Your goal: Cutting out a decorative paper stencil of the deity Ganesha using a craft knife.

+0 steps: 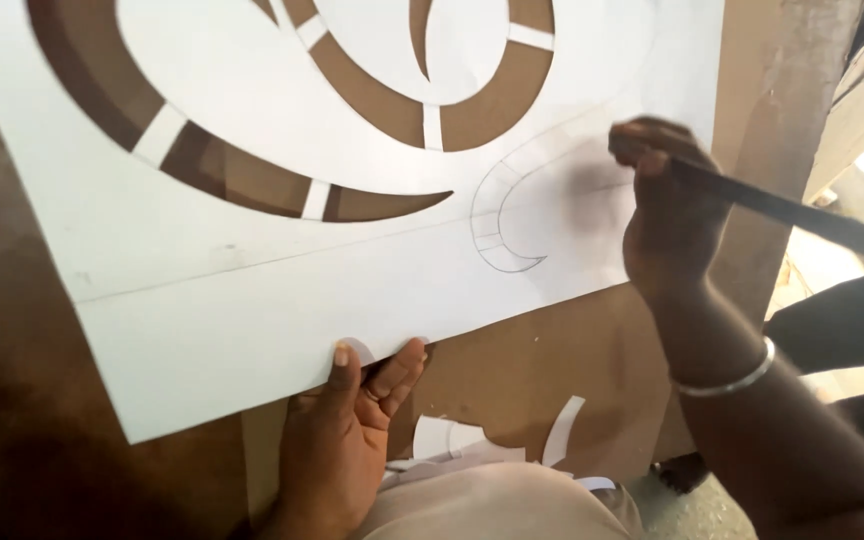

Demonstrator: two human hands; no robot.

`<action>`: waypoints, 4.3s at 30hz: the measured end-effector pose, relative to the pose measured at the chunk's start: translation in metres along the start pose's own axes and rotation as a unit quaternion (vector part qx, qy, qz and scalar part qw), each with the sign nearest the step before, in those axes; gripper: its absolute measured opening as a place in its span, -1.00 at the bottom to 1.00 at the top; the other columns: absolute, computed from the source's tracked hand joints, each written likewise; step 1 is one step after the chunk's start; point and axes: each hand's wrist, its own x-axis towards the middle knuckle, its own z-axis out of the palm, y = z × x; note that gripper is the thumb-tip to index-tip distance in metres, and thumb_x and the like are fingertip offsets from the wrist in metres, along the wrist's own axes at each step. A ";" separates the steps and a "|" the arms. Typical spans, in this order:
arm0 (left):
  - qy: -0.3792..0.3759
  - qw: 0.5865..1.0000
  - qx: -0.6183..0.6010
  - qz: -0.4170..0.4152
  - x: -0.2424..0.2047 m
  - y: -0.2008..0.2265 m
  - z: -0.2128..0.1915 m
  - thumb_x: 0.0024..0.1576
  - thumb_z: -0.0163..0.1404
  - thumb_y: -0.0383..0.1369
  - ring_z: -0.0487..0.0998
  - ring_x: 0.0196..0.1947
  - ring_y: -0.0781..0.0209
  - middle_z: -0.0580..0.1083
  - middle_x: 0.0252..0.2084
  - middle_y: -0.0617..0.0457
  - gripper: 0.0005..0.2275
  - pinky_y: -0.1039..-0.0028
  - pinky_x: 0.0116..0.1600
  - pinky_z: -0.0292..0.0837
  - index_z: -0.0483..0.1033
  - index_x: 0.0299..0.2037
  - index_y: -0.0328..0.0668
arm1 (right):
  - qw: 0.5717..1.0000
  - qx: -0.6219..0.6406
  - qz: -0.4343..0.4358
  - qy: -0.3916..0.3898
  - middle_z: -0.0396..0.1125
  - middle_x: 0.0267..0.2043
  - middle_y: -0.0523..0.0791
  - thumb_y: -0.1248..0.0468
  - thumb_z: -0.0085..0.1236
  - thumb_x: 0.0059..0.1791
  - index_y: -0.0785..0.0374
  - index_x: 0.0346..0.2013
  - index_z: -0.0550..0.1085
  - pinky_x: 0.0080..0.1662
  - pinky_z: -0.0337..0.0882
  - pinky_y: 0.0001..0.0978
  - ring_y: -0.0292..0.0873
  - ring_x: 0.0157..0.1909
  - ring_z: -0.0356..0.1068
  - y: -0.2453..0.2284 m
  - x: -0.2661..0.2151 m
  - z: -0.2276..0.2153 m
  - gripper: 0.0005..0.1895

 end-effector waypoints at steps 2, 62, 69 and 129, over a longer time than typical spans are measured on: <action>0.014 1.000 0.016 -0.001 -0.005 0.006 0.007 0.23 -0.09 -0.16 0.61 0.08 -0.08 0.48 0.12 -0.28 -0.48 0.11 0.29 0.48 0.19 0.25 -0.44 | 0.998 0.043 0.033 0.030 0.41 0.04 -0.02 0.13 0.07 0.28 0.43 0.10 0.47 0.15 0.46 -0.36 -0.20 0.04 0.44 0.006 -0.016 0.002 -0.65; -0.210 0.307 0.860 0.349 0.054 0.125 0.067 0.23 -0.15 0.22 0.04 0.54 -0.03 0.16 0.53 0.01 -0.43 -0.46 0.45 -0.22 0.37 0.40 0.30 | 0.930 -0.204 0.306 -0.005 0.41 0.06 -0.11 0.23 -0.20 0.36 0.34 0.14 0.48 0.15 0.38 -0.33 -0.22 0.08 0.36 -0.042 -0.070 -0.084 -0.70; -0.223 0.299 0.875 0.307 0.055 0.140 0.073 0.20 -0.11 0.21 0.12 0.52 0.05 0.23 0.47 0.10 -0.44 -0.38 0.50 -0.21 0.38 0.37 0.31 | 0.915 -0.134 0.380 0.013 0.45 -0.03 -0.05 0.32 -0.18 0.30 0.35 0.02 0.50 0.12 0.45 -0.31 -0.17 0.02 0.46 -0.071 -0.102 -0.083 -0.74; -0.097 0.319 0.844 0.420 0.071 0.114 0.079 0.07 0.20 0.33 0.03 0.55 -0.31 0.03 0.59 -0.03 -0.21 -0.69 0.34 -0.27 0.27 0.48 0.34 | 0.944 -0.085 0.182 -0.262 0.44 -0.32 0.02 0.25 0.06 0.12 0.34 -0.18 0.54 -0.23 0.43 -0.16 0.00 -0.31 0.46 -0.071 0.025 0.062 -0.81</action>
